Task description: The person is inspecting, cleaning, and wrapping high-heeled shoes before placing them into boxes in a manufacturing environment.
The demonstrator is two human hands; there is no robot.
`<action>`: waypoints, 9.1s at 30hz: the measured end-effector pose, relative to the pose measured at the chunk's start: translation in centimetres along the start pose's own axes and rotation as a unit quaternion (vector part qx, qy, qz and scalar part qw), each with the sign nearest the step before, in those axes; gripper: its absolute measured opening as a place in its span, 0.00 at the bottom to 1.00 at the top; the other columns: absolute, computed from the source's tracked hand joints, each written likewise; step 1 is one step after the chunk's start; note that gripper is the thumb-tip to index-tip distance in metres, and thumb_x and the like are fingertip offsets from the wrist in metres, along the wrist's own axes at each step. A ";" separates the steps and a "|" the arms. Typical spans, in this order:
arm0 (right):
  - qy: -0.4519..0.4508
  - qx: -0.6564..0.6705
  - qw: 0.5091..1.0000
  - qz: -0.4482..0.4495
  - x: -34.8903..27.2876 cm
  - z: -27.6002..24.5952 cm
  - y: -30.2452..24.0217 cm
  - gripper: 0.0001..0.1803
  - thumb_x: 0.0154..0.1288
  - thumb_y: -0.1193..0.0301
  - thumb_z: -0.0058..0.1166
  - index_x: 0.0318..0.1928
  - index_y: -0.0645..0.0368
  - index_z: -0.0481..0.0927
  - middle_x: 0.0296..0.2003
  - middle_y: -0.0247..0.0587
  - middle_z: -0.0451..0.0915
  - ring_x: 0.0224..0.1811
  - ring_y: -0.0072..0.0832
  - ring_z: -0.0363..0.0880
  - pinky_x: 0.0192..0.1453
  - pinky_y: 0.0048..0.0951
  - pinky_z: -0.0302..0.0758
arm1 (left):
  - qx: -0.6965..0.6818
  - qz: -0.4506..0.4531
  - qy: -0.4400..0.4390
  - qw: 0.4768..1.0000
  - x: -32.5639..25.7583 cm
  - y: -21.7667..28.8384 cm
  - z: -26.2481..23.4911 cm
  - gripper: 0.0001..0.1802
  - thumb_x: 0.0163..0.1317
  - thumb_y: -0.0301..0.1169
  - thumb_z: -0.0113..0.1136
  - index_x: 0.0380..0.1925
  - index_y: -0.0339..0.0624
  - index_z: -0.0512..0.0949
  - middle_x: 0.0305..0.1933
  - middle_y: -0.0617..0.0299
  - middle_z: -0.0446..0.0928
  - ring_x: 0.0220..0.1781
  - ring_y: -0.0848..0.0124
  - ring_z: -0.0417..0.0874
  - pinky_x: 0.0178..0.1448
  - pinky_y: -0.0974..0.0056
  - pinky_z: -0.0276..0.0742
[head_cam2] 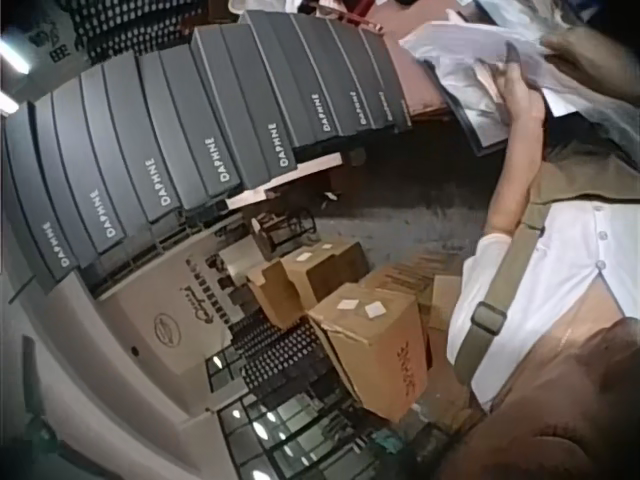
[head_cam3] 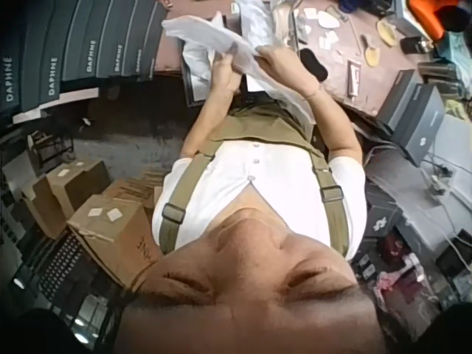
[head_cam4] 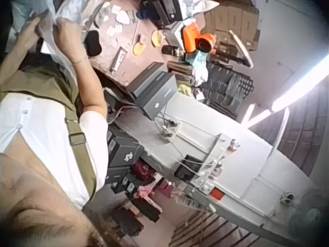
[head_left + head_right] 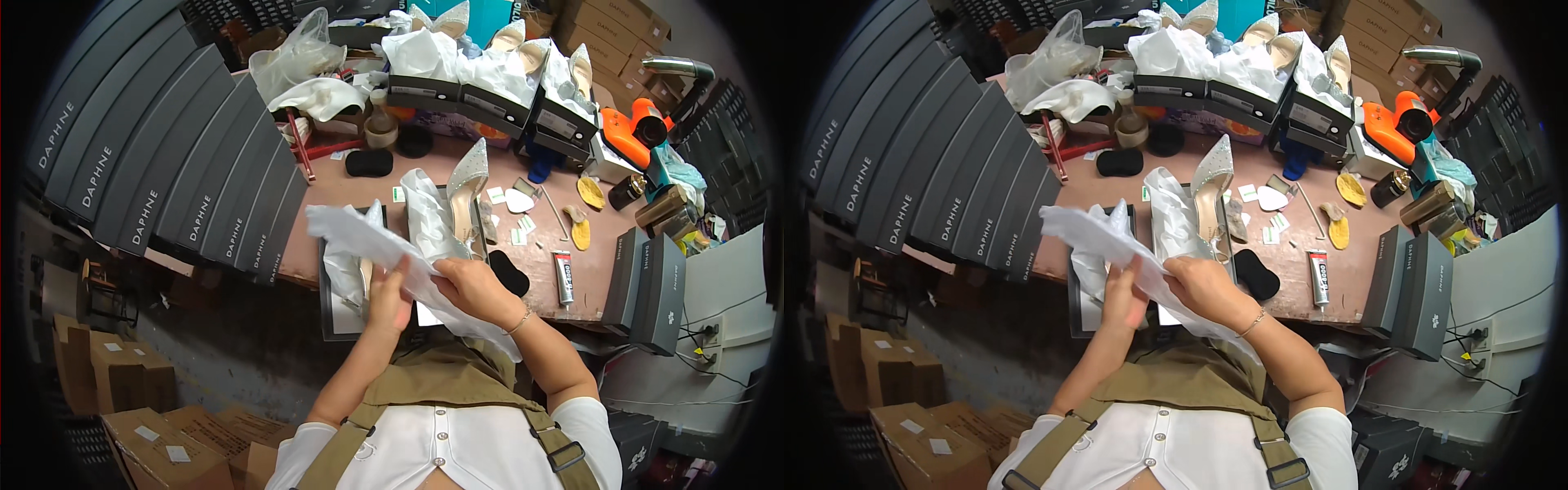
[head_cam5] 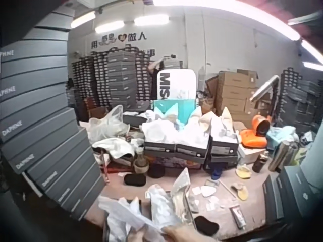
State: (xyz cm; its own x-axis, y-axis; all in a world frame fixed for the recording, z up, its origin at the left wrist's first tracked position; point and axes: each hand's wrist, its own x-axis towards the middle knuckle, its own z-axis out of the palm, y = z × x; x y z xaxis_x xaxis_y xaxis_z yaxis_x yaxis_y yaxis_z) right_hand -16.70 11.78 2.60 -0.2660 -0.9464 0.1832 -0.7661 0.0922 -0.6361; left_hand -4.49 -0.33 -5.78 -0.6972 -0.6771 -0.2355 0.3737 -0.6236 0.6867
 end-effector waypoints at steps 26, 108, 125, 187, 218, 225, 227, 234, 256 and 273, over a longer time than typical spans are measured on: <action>0.055 0.082 0.984 0.148 -9.2 -5.0 1.7 0.27 0.58 0.64 0.61 0.56 0.62 0.71 0.45 0.50 0.78 0.47 0.39 0.78 0.46 0.30 0.77 | 0.060 0.093 0.097 0.989 4.4 5.1 -1.3 0.15 0.62 0.29 0.61 0.47 0.33 0.76 0.47 0.59 0.77 0.46 0.70 0.78 0.51 0.65 0.75; 0.164 -0.039 0.965 0.199 -13.3 -6.5 3.0 0.08 0.56 0.77 0.53 0.38 0.64 0.76 0.30 0.50 0.74 0.34 0.49 0.75 0.38 0.39 0.72 | 0.293 -0.242 -0.350 0.856 -2.3 3.0 2.1 0.23 0.60 0.31 0.64 0.53 0.35 0.70 0.48 0.65 0.76 0.48 0.78 0.75 0.53 0.71 0.71; 0.161 -0.060 0.962 0.210 -14.7 -5.3 4.2 0.12 0.59 0.73 0.53 0.44 0.58 0.76 0.32 0.45 0.75 0.36 0.44 0.77 0.39 0.39 0.74 | 0.361 -0.228 -0.367 0.826 -2.8 1.7 2.8 0.23 0.60 0.34 0.65 0.51 0.35 0.71 0.45 0.65 0.77 0.46 0.78 0.74 0.52 0.71 0.70; -0.071 0.178 0.968 0.164 -8.6 -1.7 3.5 0.13 0.64 0.66 0.56 0.36 0.65 0.77 0.23 0.52 0.73 0.23 0.30 0.71 0.32 0.33 0.70 | 0.086 -0.226 -0.092 0.966 -7.3 -0.8 -1.6 0.19 0.68 0.28 0.50 0.58 0.38 0.66 0.56 0.57 0.72 0.57 0.65 0.75 0.62 0.58 0.71; 0.120 0.061 0.983 0.127 -9.2 -0.6 2.5 0.07 0.61 0.72 0.57 0.34 0.64 0.75 0.28 0.49 0.76 0.30 0.46 0.76 0.33 0.35 0.72 | 0.418 -0.149 -0.293 0.847 -6.8 1.8 1.4 0.30 0.63 0.40 0.60 0.61 0.36 0.65 0.56 0.55 0.72 0.58 0.66 0.72 0.63 0.62 0.66; 0.102 0.085 0.973 0.189 -10.7 0.0 2.1 0.08 0.62 0.71 0.56 0.34 0.64 0.76 0.27 0.51 0.76 0.29 0.47 0.76 0.33 0.34 0.73 | 0.401 -0.076 -0.391 0.825 -6.5 3.9 5.0 0.29 0.63 0.39 0.59 0.60 0.35 0.67 0.52 0.56 0.75 0.53 0.68 0.74 0.59 0.64 0.68; 0.093 0.115 0.969 0.200 -11.1 -0.3 2.3 0.08 0.63 0.71 0.55 0.34 0.65 0.76 0.26 0.51 0.75 0.26 0.42 0.74 0.32 0.31 0.72 | 0.387 -0.097 -0.386 0.832 -6.5 3.9 4.9 0.28 0.63 0.38 0.59 0.60 0.36 0.67 0.52 0.56 0.75 0.53 0.69 0.74 0.59 0.65 0.69; 0.073 0.208 0.939 0.266 -11.5 -0.7 2.4 0.08 0.66 0.71 0.51 0.35 0.66 0.75 0.21 0.38 0.71 0.26 0.18 0.63 0.31 0.23 0.67 | 0.324 -0.167 -0.334 0.870 -6.6 3.6 3.3 0.28 0.63 0.36 0.59 0.61 0.37 0.66 0.53 0.57 0.75 0.52 0.71 0.75 0.58 0.66 0.69; 0.010 0.200 0.945 0.259 -11.6 -3.5 4.1 0.10 0.65 0.69 0.54 0.36 0.67 0.76 0.20 0.36 0.71 0.25 0.19 0.64 0.31 0.26 0.67 | 0.099 -0.306 -0.212 0.923 -3.4 3.6 0.4 0.28 0.63 0.28 0.57 0.64 0.40 0.64 0.54 0.60 0.74 0.50 0.77 0.75 0.53 0.72 0.72; 0.022 0.057 0.979 0.195 -9.9 -5.3 2.7 0.12 0.62 0.71 0.54 0.45 0.62 0.77 0.38 0.54 0.78 0.42 0.50 0.76 0.44 0.38 0.73 | 0.167 -0.263 -0.226 0.923 -4.3 3.4 -0.9 0.30 0.63 0.22 0.55 0.66 0.43 0.62 0.56 0.62 0.74 0.49 0.81 0.76 0.51 0.75 0.74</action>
State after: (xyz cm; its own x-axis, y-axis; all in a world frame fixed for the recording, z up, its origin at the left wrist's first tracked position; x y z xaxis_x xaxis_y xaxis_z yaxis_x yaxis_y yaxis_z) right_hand -19.23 23.03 2.99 -0.5529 -0.8311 -0.0598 -0.5312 0.4069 -0.7431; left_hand 0.32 0.06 -3.04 -0.9404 -0.0351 -0.3383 -0.2470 -0.6133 0.7503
